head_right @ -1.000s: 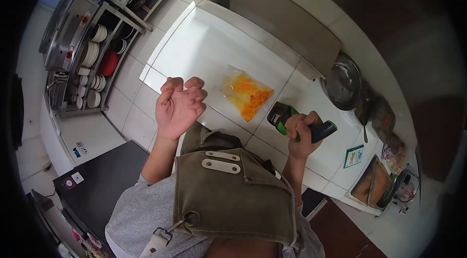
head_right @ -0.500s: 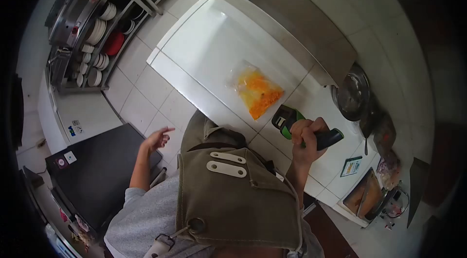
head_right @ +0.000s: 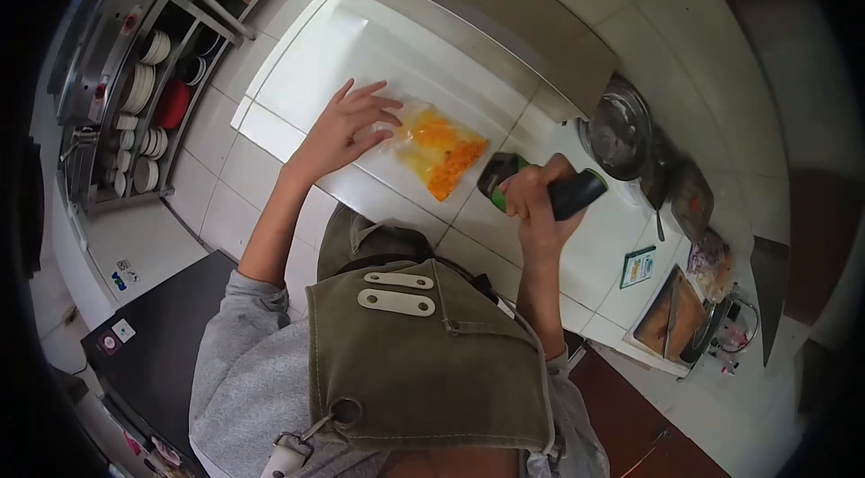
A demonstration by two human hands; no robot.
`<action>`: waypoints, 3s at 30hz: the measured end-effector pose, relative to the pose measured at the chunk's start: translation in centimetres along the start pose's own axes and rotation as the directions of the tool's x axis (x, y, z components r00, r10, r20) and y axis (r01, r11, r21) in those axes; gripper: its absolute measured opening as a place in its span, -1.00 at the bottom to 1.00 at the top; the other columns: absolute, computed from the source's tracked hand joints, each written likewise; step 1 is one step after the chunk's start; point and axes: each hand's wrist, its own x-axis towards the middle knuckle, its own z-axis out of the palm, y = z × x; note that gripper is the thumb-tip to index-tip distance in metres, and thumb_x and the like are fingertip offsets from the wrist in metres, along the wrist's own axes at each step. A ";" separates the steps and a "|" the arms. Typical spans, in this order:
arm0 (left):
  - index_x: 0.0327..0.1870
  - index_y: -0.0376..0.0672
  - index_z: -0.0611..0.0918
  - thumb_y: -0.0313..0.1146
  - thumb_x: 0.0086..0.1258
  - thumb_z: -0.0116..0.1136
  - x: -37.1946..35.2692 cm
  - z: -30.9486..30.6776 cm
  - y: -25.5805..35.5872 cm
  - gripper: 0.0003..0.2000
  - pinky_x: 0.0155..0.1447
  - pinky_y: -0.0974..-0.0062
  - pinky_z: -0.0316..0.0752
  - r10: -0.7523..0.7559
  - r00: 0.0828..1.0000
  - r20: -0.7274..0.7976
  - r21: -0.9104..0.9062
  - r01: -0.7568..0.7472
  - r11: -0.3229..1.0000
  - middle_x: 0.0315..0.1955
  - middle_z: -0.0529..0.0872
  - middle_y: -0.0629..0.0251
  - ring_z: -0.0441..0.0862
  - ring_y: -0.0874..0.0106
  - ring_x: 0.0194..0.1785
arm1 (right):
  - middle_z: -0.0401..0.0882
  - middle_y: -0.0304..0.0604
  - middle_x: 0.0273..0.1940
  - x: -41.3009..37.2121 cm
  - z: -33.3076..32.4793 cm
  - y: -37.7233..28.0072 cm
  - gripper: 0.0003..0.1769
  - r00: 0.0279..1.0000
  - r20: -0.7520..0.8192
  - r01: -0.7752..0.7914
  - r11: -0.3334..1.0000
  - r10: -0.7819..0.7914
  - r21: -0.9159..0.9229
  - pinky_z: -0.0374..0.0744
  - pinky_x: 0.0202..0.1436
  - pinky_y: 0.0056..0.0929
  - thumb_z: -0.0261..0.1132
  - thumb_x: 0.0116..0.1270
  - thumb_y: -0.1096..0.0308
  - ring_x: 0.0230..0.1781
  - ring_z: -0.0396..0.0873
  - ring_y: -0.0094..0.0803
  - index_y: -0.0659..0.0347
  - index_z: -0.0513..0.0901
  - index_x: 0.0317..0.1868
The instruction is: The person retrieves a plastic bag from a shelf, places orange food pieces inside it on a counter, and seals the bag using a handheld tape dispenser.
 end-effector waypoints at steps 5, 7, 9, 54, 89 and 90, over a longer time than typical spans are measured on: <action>-0.19 0.01 0.60 -0.28 0.11 0.32 -3.5 2.6 -0.6 -0.76 0.46 -0.12 -0.11 -0.142 0.978 0.152 0.133 0.122 0.984 0.03 0.52 0.40 0.30 0.29 0.35 | 0.22 -0.33 -0.76 0.0 1.5 2.3 -0.80 0.993 0.112 -0.055 0.985 0.037 0.162 0.24 -0.60 -0.50 0.09 0.31 0.40 -0.79 0.18 -0.57 0.15 0.27 -0.46; -0.20 0.01 0.60 -0.26 0.12 0.31 -4.6 3.4 0.6 -0.77 0.45 -0.12 -0.11 -0.173 0.980 0.098 0.131 0.160 0.978 0.03 0.52 0.41 0.30 0.28 0.35 | 0.24 -0.33 -0.74 -0.4 2.2 5.2 -0.80 0.983 0.119 -0.152 0.981 0.138 0.119 0.18 -0.66 -0.54 0.12 0.29 0.45 -0.78 0.18 -0.59 0.18 0.31 -0.49; -0.24 0.03 0.62 -0.19 0.12 0.30 -5.0 3.9 0.6 -0.79 0.45 -0.12 -0.09 -0.203 0.979 0.011 0.146 0.199 0.969 0.05 0.53 0.43 0.29 0.27 0.36 | 0.26 -0.33 -0.74 0.3 2.5 6.3 -0.76 0.972 0.099 -0.203 0.976 0.211 -0.083 0.15 -0.69 -0.57 0.14 0.25 0.52 -0.77 0.19 -0.62 0.18 0.34 -0.57; -0.30 0.07 0.65 -0.19 0.00 0.38 -5.1 3.9 0.8 -0.77 0.44 -0.06 -0.07 -0.207 0.978 -0.021 0.114 0.208 0.971 0.03 0.54 0.49 0.30 0.32 0.35 | 0.34 -0.31 -0.67 -1.6 0.7 6.0 -0.81 0.986 0.073 -0.149 0.987 0.153 -0.058 0.21 -0.65 -0.64 0.14 0.21 0.56 -0.70 0.28 -0.63 0.22 0.35 -0.53; -0.31 0.09 0.65 -0.16 0.03 0.36 -4.7 3.6 0.6 -0.79 0.45 -0.03 -0.05 -0.192 0.980 -0.052 0.148 0.198 0.969 0.01 0.55 0.52 0.29 0.35 0.34 | 0.28 -0.27 -0.73 -1.0 0.1 8.0 -0.72 0.984 0.164 -0.090 0.989 0.070 0.118 0.23 -0.65 -0.58 0.15 0.16 0.54 -0.71 0.25 -0.59 0.15 0.22 -0.58; -0.31 0.08 0.65 -0.16 0.03 0.36 -4.9 3.9 0.8 -0.79 0.45 -0.03 -0.05 -0.196 0.980 -0.041 0.139 0.200 0.970 0.01 0.55 0.52 0.30 0.35 0.34 | 0.28 -0.27 -0.73 -1.1 -0.3 7.4 -0.72 0.986 0.151 -0.090 0.989 0.073 0.113 0.23 -0.65 -0.58 0.15 0.16 0.54 -0.71 0.25 -0.59 0.15 0.22 -0.58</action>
